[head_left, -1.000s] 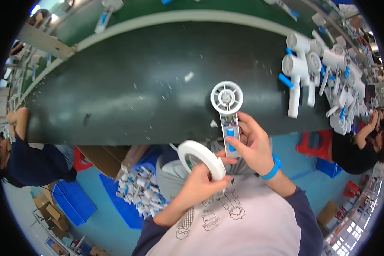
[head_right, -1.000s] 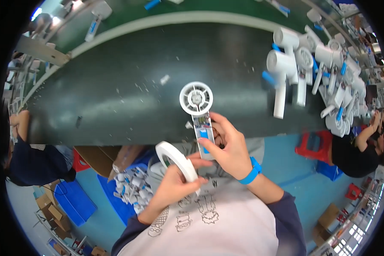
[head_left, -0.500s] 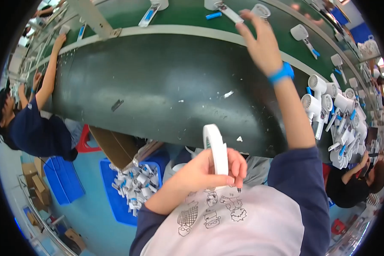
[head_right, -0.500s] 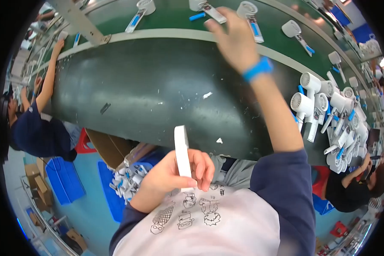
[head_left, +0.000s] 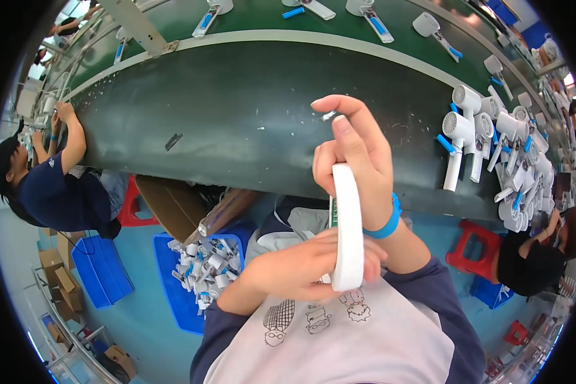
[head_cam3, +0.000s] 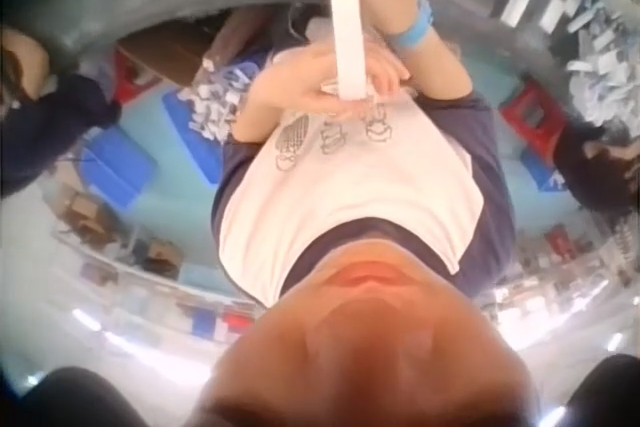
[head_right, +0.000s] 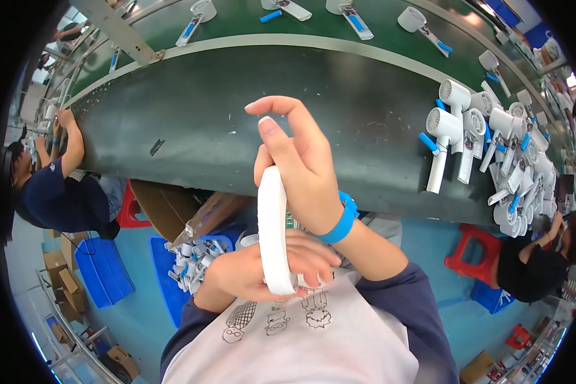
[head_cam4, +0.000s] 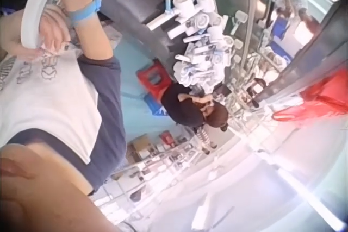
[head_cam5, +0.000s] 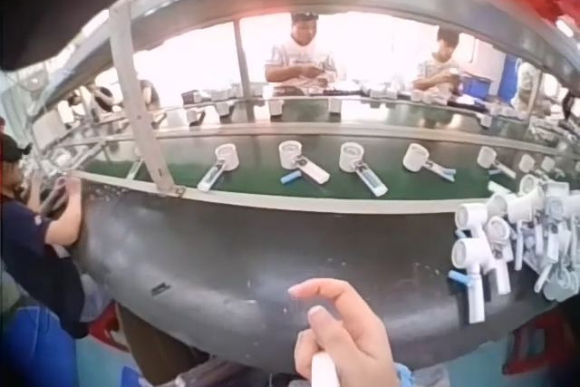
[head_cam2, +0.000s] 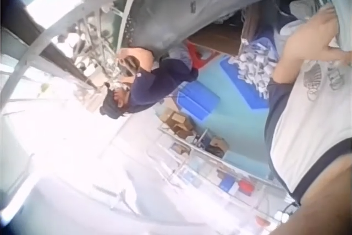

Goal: The person assembles portable handheld fans by hand, inserting lithium batteries, circuit boards, and fan blades into fan housings, then securing them with adhesive tape.

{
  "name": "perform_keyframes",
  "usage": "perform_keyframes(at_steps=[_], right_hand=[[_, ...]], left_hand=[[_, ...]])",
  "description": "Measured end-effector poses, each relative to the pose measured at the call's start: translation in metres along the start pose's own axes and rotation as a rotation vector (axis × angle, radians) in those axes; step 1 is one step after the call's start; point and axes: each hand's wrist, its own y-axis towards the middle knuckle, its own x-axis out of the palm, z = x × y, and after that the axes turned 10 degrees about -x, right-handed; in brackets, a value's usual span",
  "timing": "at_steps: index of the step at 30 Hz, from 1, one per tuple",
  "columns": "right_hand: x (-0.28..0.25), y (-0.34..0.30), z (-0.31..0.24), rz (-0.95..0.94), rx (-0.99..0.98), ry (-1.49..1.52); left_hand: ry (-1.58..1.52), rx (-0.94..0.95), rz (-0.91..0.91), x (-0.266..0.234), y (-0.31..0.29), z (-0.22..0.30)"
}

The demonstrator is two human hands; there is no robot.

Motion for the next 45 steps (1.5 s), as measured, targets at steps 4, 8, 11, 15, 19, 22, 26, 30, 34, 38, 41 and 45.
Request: perform_keyframes(at_steps=[4, 8, 11, 15, 19, 22, 26, 30, 34, 38, 41, 45], right_hand=[[-0.010, -0.003, 0.004, -0.055, -0.058, 0.023], [-0.011, -0.007, 0.002, -0.095, -0.184, -0.135], [-0.012, -0.005, 0.007, -0.205, -0.362, -0.325], [-0.011, 0.013, 0.007, -0.080, -0.318, -0.284], [-0.037, 0.050, -0.003, 0.050, -0.440, -0.428], [-0.036, 0.061, -0.002, -0.040, -0.487, -0.431], [-0.020, 0.062, 0.001, -0.176, -0.472, -0.442], [-0.014, 0.067, 0.018, -0.251, -0.476, -0.430], [-0.014, 0.102, 0.042, -0.466, -0.346, -0.301], [-0.031, 0.247, 0.110, -0.056, -0.650, -1.383], [-0.057, 0.321, 0.148, -0.093, -0.297, -1.711], [-0.075, 0.284, 0.133, -0.231, -0.520, -1.600]], left_hand=[[0.340, -0.147, -0.034, -0.017, -0.015, 0.022], [-0.392, -0.185, -0.161, -0.031, -0.012, 0.025], [-0.779, -0.290, -0.174, -0.030, 0.000, 0.018], [-0.219, -0.246, -0.228, -0.063, -0.003, 0.027], [0.767, -0.639, -0.080, -0.093, -0.036, 0.066], [0.458, -0.344, 0.009, -0.116, -0.052, 0.077], [-0.082, -0.312, 0.103, -0.126, -0.009, 0.052], [-0.389, -0.367, -0.217, -0.127, 0.027, 0.019], [-0.798, -0.194, -0.181, -0.109, 0.019, -0.013], [-0.939, -0.031, -0.093, -0.091, 0.010, -0.022], [-0.955, 0.022, -0.020, -0.078, 0.002, -0.018], [-0.888, -0.043, 0.315, -0.068, -0.033, -0.012]])
